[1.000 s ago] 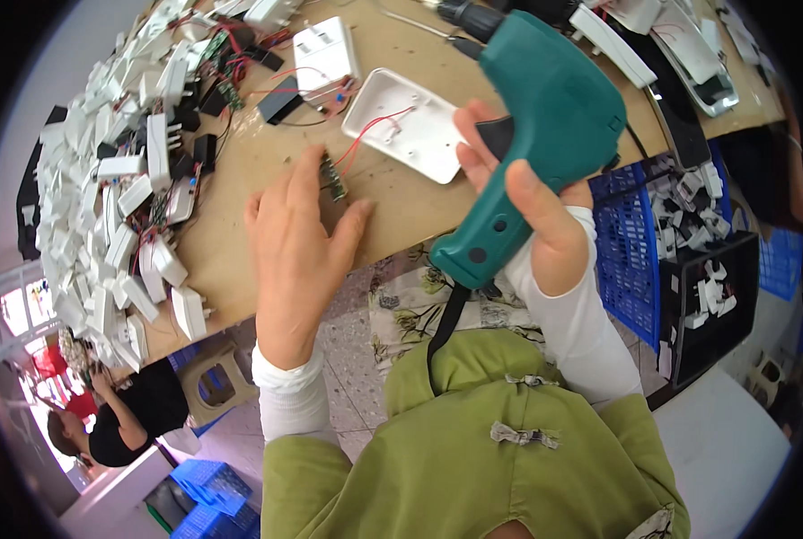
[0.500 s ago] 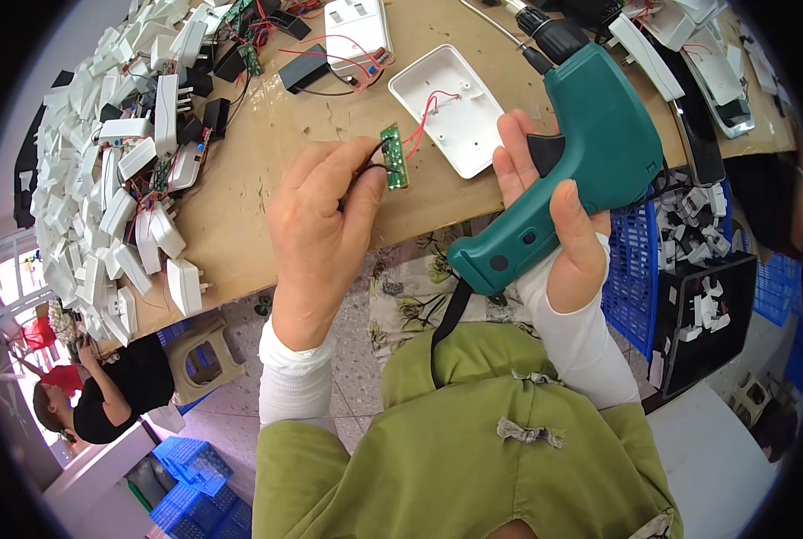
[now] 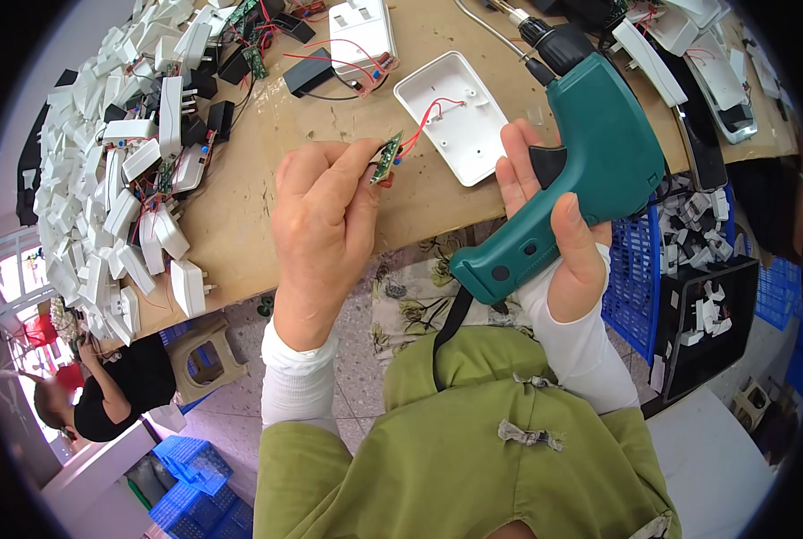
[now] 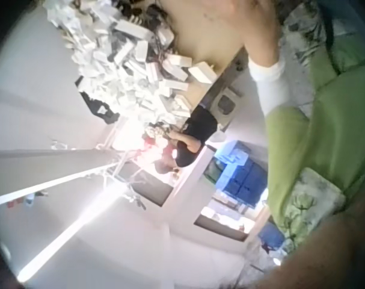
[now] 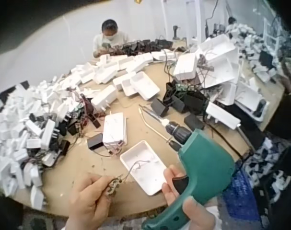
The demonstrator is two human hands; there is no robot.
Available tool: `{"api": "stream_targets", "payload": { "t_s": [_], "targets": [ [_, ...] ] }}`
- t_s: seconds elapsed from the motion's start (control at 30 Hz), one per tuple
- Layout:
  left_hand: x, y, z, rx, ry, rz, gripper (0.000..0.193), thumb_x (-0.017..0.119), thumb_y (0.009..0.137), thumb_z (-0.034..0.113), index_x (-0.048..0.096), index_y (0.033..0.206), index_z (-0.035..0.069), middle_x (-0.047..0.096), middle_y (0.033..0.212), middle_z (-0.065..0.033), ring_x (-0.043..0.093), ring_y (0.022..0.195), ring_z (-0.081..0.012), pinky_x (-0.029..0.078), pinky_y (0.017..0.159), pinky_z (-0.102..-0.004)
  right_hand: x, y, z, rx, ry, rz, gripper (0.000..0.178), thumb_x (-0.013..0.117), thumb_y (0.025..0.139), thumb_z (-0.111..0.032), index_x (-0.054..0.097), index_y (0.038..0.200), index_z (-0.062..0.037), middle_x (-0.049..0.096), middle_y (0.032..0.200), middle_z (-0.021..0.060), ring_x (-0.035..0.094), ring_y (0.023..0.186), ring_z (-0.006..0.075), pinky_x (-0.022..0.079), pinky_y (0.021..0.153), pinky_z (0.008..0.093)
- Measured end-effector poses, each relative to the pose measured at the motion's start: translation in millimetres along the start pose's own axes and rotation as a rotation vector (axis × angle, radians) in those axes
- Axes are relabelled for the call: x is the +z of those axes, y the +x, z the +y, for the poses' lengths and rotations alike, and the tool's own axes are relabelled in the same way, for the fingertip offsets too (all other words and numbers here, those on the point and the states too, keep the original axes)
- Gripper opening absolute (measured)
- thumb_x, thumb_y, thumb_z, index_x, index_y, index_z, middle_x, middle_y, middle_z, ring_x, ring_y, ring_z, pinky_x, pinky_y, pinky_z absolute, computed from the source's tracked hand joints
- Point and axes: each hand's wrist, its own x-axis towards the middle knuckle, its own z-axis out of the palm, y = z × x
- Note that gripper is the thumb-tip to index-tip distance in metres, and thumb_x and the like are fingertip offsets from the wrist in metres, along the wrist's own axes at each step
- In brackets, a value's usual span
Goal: Soldering electronic wires and components into a white plastic housing using a handheld soldering gun.
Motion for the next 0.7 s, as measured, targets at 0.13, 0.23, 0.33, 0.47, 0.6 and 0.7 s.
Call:
{"api": "stream_targets", "payload": {
  "t_s": [0.13, 0.23, 0.33, 0.47, 0.6, 0.7],
  "targets": [
    [2, 3, -3, -0.003, 0.025, 0.014, 0.023, 0.059, 0.079, -0.004, 0.062, 0.101, 0.001, 0.056, 0.081, -0.0065, 0.050, 0.062, -0.0096, 0.040, 0.054, -0.0215, -1, 4, 2, 0.000, -0.027, -0.004, 0.054, 0.065, 0.079, -0.007, 0.038, 0.126, -0.0008, 0.046, 0.125, 0.0180, 0.043, 0.119, 0.0292, 0.033, 0.103, 0.0446],
    [1, 7, -3, -0.040, -0.019, 0.059, 0.026, 0.061, 0.069, -0.004, 0.062, 0.095, 0.001, 0.056, 0.080, -0.0090, 0.052, 0.072, -0.0224, 0.042, 0.064, -0.0317, -1, 3, 3, -0.003, -0.047, -0.007, 0.054, 0.066, 0.079, -0.007, 0.039, 0.125, -0.0007, 0.046, 0.124, 0.0168, 0.044, 0.118, 0.0286, 0.035, 0.101, 0.0438],
    [-7, 23, 2, -0.125, -0.043, 0.023, 0.028, 0.062, 0.069, -0.003, 0.062, 0.096, 0.001, 0.054, 0.084, -0.0108, 0.052, 0.072, -0.0232, 0.043, 0.061, -0.0309, 2, 2, 2, 0.005, -0.062, -0.015, 0.052, 0.066, 0.078, -0.007, 0.042, 0.124, -0.0006, 0.048, 0.122, 0.0153, 0.046, 0.116, 0.0274, 0.037, 0.100, 0.0417],
    [0, 46, 4, -0.044, -0.034, -0.061, 0.028, 0.064, 0.074, 0.004, 0.060, 0.101, 0.001, 0.054, 0.091, -0.0120, 0.054, 0.074, -0.0238, 0.044, 0.058, -0.0285, -7, 1, -1, 0.011, -0.139, -0.073, 0.057, 0.057, 0.084, -0.007, 0.028, 0.132, 0.0011, 0.034, 0.132, 0.0254, 0.035, 0.126, 0.0353, 0.030, 0.105, 0.0423],
    [15, 60, -4, -0.014, 0.011, -0.179, 0.030, 0.062, 0.080, 0.015, 0.059, 0.106, 0.000, 0.059, 0.099, -0.0137, 0.058, 0.080, -0.0223, 0.045, 0.063, -0.0277, -13, 4, -3, 0.062, -0.230, -0.100, 0.046, 0.059, 0.081, -0.004, 0.043, 0.124, 0.0002, 0.051, 0.120, 0.0133, 0.048, 0.113, 0.0219, 0.038, 0.098, 0.0343],
    [17, 65, 0, -0.111, 0.056, -0.244, 0.029, 0.061, 0.082, 0.015, 0.060, 0.105, -0.001, 0.062, 0.086, -0.0148, 0.057, 0.068, -0.0206, 0.044, 0.061, -0.0297, -14, 7, -5, 0.128, -0.154, -0.115, 0.047, 0.060, 0.080, -0.004, 0.044, 0.124, -0.0027, 0.051, 0.119, 0.0098, 0.048, 0.113, 0.0192, 0.039, 0.096, 0.0335]
  ]
}}
